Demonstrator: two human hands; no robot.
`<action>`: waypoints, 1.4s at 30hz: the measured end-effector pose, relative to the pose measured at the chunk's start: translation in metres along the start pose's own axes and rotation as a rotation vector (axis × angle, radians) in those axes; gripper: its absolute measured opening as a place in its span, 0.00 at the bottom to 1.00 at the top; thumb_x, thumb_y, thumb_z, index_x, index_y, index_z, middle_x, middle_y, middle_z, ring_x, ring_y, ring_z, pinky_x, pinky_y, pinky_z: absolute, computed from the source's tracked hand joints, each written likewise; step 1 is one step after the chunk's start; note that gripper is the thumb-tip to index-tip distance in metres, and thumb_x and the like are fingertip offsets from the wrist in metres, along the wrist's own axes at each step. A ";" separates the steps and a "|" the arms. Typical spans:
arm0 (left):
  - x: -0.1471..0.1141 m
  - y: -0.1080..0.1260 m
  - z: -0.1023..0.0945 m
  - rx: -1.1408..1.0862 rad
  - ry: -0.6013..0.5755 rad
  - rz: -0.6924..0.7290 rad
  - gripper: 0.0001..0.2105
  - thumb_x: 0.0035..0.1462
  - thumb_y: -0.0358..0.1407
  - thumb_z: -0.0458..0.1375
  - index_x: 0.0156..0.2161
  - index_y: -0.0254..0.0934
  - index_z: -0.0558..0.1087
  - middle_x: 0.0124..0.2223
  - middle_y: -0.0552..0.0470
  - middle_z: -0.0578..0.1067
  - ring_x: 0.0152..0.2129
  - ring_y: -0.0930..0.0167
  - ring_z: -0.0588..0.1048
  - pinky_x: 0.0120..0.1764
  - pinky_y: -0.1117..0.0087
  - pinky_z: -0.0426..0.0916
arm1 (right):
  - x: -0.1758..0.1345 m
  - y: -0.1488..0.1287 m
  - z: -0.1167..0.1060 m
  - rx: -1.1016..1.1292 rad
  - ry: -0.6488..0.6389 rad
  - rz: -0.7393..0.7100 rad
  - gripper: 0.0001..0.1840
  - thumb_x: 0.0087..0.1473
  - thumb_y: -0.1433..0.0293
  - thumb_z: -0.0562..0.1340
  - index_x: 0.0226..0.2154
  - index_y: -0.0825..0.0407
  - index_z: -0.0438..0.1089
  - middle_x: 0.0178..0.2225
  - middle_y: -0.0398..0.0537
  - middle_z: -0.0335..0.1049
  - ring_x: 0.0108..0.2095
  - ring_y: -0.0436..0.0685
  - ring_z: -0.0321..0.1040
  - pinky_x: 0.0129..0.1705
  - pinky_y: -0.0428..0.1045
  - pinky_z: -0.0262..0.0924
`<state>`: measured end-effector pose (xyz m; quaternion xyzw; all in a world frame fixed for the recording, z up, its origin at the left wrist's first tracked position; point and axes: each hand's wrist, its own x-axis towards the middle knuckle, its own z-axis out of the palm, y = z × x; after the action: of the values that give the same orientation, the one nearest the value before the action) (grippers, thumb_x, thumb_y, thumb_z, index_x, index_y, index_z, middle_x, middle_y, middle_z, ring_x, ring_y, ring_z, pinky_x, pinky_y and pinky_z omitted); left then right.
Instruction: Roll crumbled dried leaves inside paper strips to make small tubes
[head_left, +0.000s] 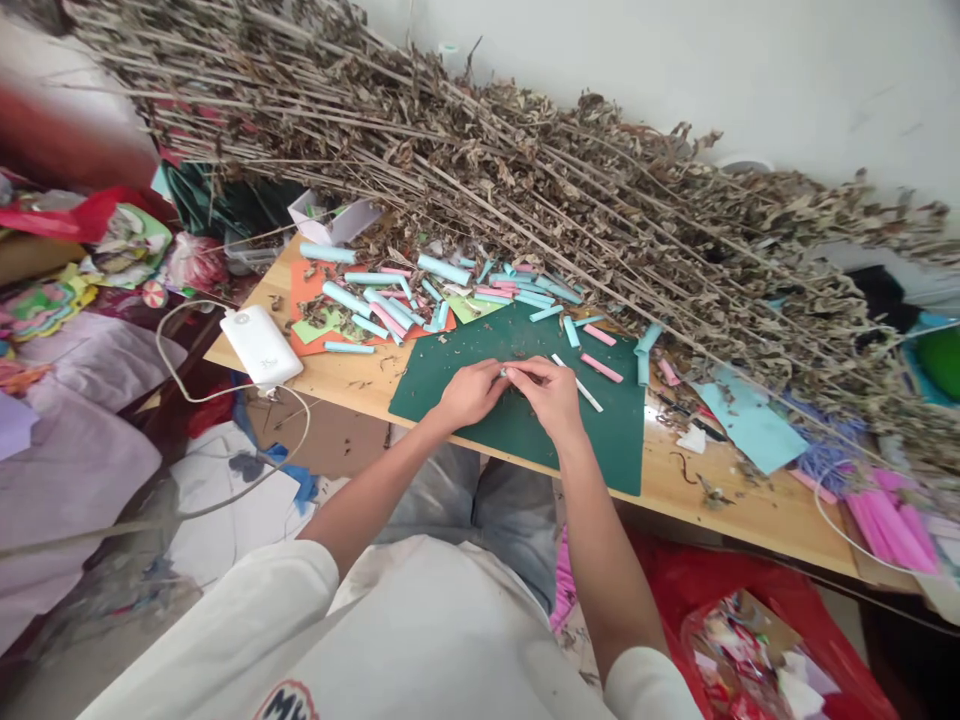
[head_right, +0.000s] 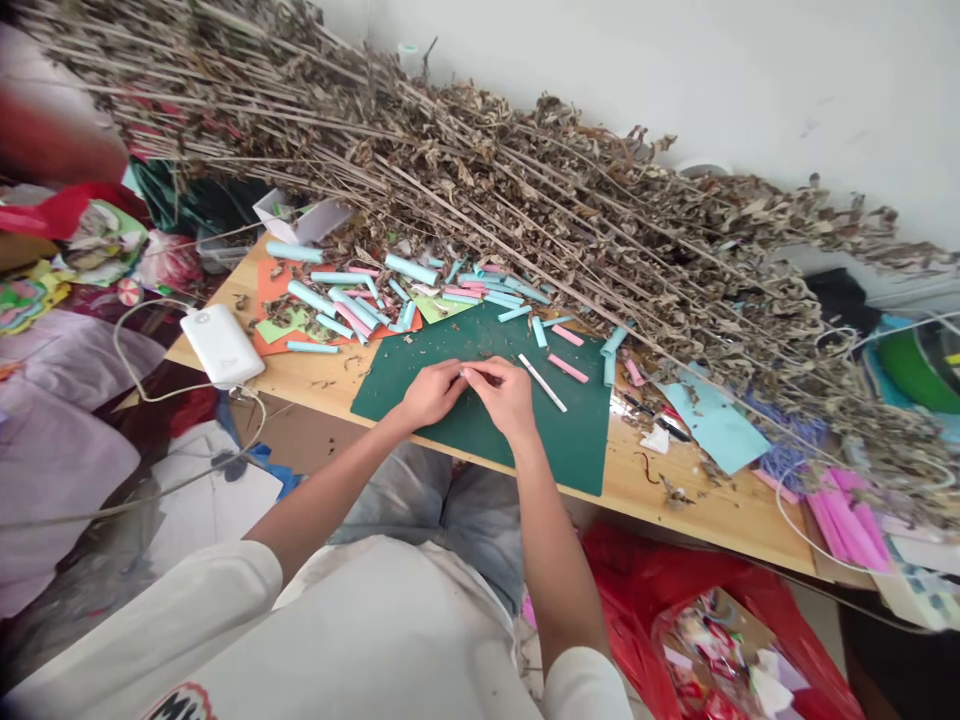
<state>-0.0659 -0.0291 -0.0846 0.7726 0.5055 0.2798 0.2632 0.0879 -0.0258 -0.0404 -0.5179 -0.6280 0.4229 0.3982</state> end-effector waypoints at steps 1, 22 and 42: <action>0.000 0.000 0.000 0.006 -0.001 -0.001 0.17 0.68 0.41 0.44 0.42 0.36 0.73 0.38 0.46 0.75 0.36 0.67 0.75 0.39 0.68 0.68 | 0.001 -0.001 0.000 0.019 0.001 0.036 0.11 0.49 0.63 0.66 0.33 0.50 0.79 0.29 0.45 0.74 0.28 0.51 0.66 0.31 0.47 0.61; 0.002 -0.002 0.001 0.029 -0.007 0.010 0.19 0.68 0.45 0.43 0.42 0.36 0.73 0.37 0.47 0.74 0.35 0.67 0.74 0.39 0.69 0.66 | 0.035 -0.023 -0.009 0.114 -0.203 0.529 0.07 0.36 0.73 0.69 0.26 0.55 0.78 0.20 0.45 0.72 0.22 0.47 0.68 0.24 0.42 0.67; 0.002 -0.005 0.003 0.010 0.001 0.035 0.12 0.67 0.36 0.45 0.39 0.36 0.70 0.38 0.48 0.74 0.36 0.67 0.74 0.37 0.69 0.65 | -0.012 0.003 0.007 -0.390 0.093 -0.396 0.10 0.58 0.67 0.60 0.36 0.47 0.78 0.37 0.50 0.72 0.41 0.57 0.69 0.45 0.54 0.67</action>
<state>-0.0665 -0.0260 -0.0896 0.7825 0.4936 0.2819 0.2542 0.0843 -0.0386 -0.0462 -0.4709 -0.7674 0.1838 0.3943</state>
